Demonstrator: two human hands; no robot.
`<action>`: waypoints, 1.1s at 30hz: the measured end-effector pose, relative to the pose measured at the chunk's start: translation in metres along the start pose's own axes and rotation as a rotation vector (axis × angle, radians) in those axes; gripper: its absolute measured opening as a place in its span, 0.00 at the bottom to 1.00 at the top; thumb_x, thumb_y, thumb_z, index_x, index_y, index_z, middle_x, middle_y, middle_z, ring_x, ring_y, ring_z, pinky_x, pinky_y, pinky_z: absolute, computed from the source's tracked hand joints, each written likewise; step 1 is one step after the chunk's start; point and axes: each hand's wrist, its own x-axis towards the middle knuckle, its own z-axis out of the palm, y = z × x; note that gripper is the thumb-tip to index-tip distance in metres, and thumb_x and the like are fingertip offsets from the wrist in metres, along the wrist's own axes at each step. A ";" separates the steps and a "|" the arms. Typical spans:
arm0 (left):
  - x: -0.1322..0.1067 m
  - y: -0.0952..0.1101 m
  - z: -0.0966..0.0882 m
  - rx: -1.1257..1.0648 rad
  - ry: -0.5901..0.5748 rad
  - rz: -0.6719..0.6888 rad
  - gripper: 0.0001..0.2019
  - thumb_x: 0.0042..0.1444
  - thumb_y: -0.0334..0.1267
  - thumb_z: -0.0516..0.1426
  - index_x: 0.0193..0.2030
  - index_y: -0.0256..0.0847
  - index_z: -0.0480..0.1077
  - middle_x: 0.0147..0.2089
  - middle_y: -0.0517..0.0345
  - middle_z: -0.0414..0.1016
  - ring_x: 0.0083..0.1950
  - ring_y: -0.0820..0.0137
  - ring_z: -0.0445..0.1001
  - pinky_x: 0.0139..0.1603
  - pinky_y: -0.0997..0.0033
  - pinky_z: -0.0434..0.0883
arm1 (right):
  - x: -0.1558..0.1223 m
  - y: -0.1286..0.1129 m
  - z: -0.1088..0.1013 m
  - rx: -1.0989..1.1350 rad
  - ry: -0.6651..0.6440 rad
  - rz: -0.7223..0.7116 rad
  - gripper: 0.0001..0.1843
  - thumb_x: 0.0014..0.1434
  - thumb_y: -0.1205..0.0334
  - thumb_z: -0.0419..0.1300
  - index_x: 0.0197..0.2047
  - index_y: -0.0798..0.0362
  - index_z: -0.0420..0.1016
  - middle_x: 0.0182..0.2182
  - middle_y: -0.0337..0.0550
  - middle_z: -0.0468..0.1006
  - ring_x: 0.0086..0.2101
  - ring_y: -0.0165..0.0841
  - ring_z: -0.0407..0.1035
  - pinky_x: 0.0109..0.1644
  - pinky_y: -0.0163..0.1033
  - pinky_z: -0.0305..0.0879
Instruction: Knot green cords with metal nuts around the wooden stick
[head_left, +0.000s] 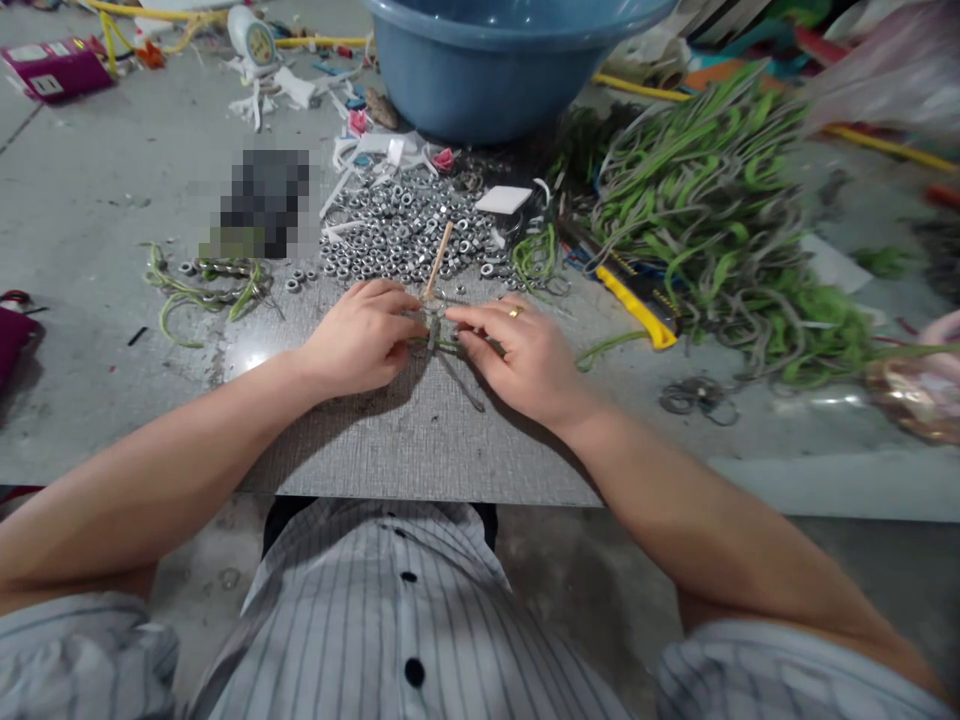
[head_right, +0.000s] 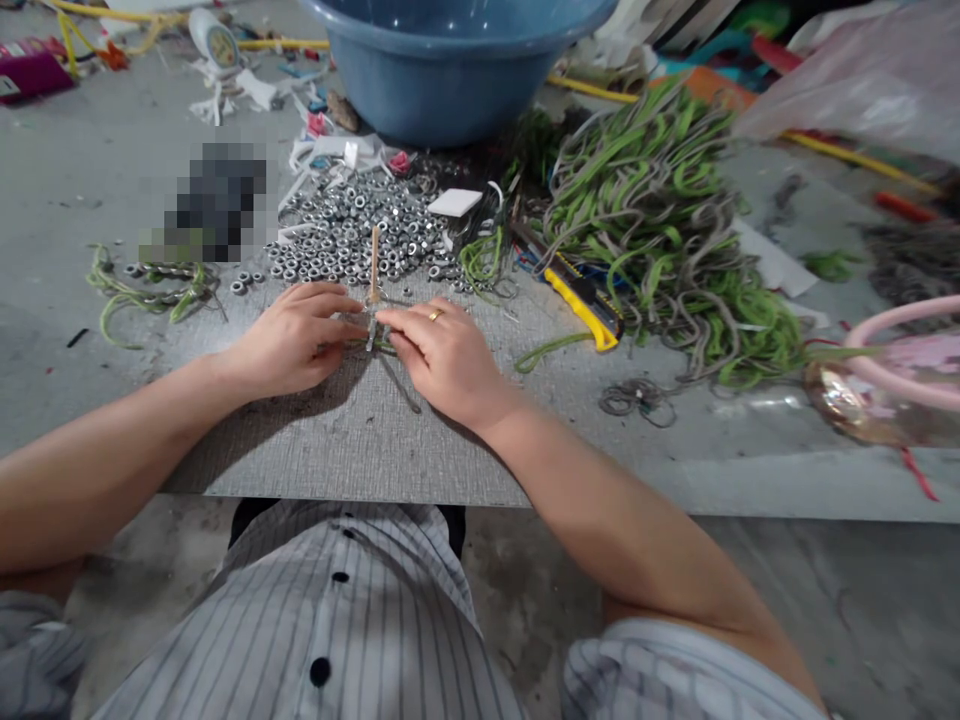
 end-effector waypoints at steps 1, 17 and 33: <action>0.000 0.000 0.000 0.000 0.002 0.005 0.19 0.52 0.29 0.50 0.45 0.39 0.78 0.52 0.48 0.77 0.59 0.54 0.69 0.58 0.50 0.68 | 0.000 -0.003 0.000 0.015 -0.015 0.005 0.14 0.65 0.65 0.53 0.49 0.52 0.77 0.40 0.47 0.82 0.41 0.38 0.74 0.47 0.45 0.69; 0.000 -0.001 0.000 -0.018 0.031 0.016 0.15 0.55 0.36 0.51 0.42 0.38 0.78 0.50 0.48 0.77 0.58 0.54 0.70 0.57 0.52 0.67 | -0.005 -0.009 0.007 -0.039 -0.210 -0.034 0.18 0.66 0.54 0.54 0.53 0.54 0.75 0.33 0.46 0.82 0.36 0.39 0.72 0.44 0.45 0.64; 0.001 0.002 -0.003 -0.034 0.013 -0.008 0.13 0.55 0.36 0.52 0.40 0.37 0.77 0.49 0.47 0.78 0.57 0.54 0.70 0.57 0.52 0.67 | -0.003 -0.010 0.010 -0.064 -0.193 -0.045 0.21 0.67 0.51 0.51 0.55 0.53 0.74 0.29 0.44 0.80 0.36 0.38 0.71 0.44 0.44 0.62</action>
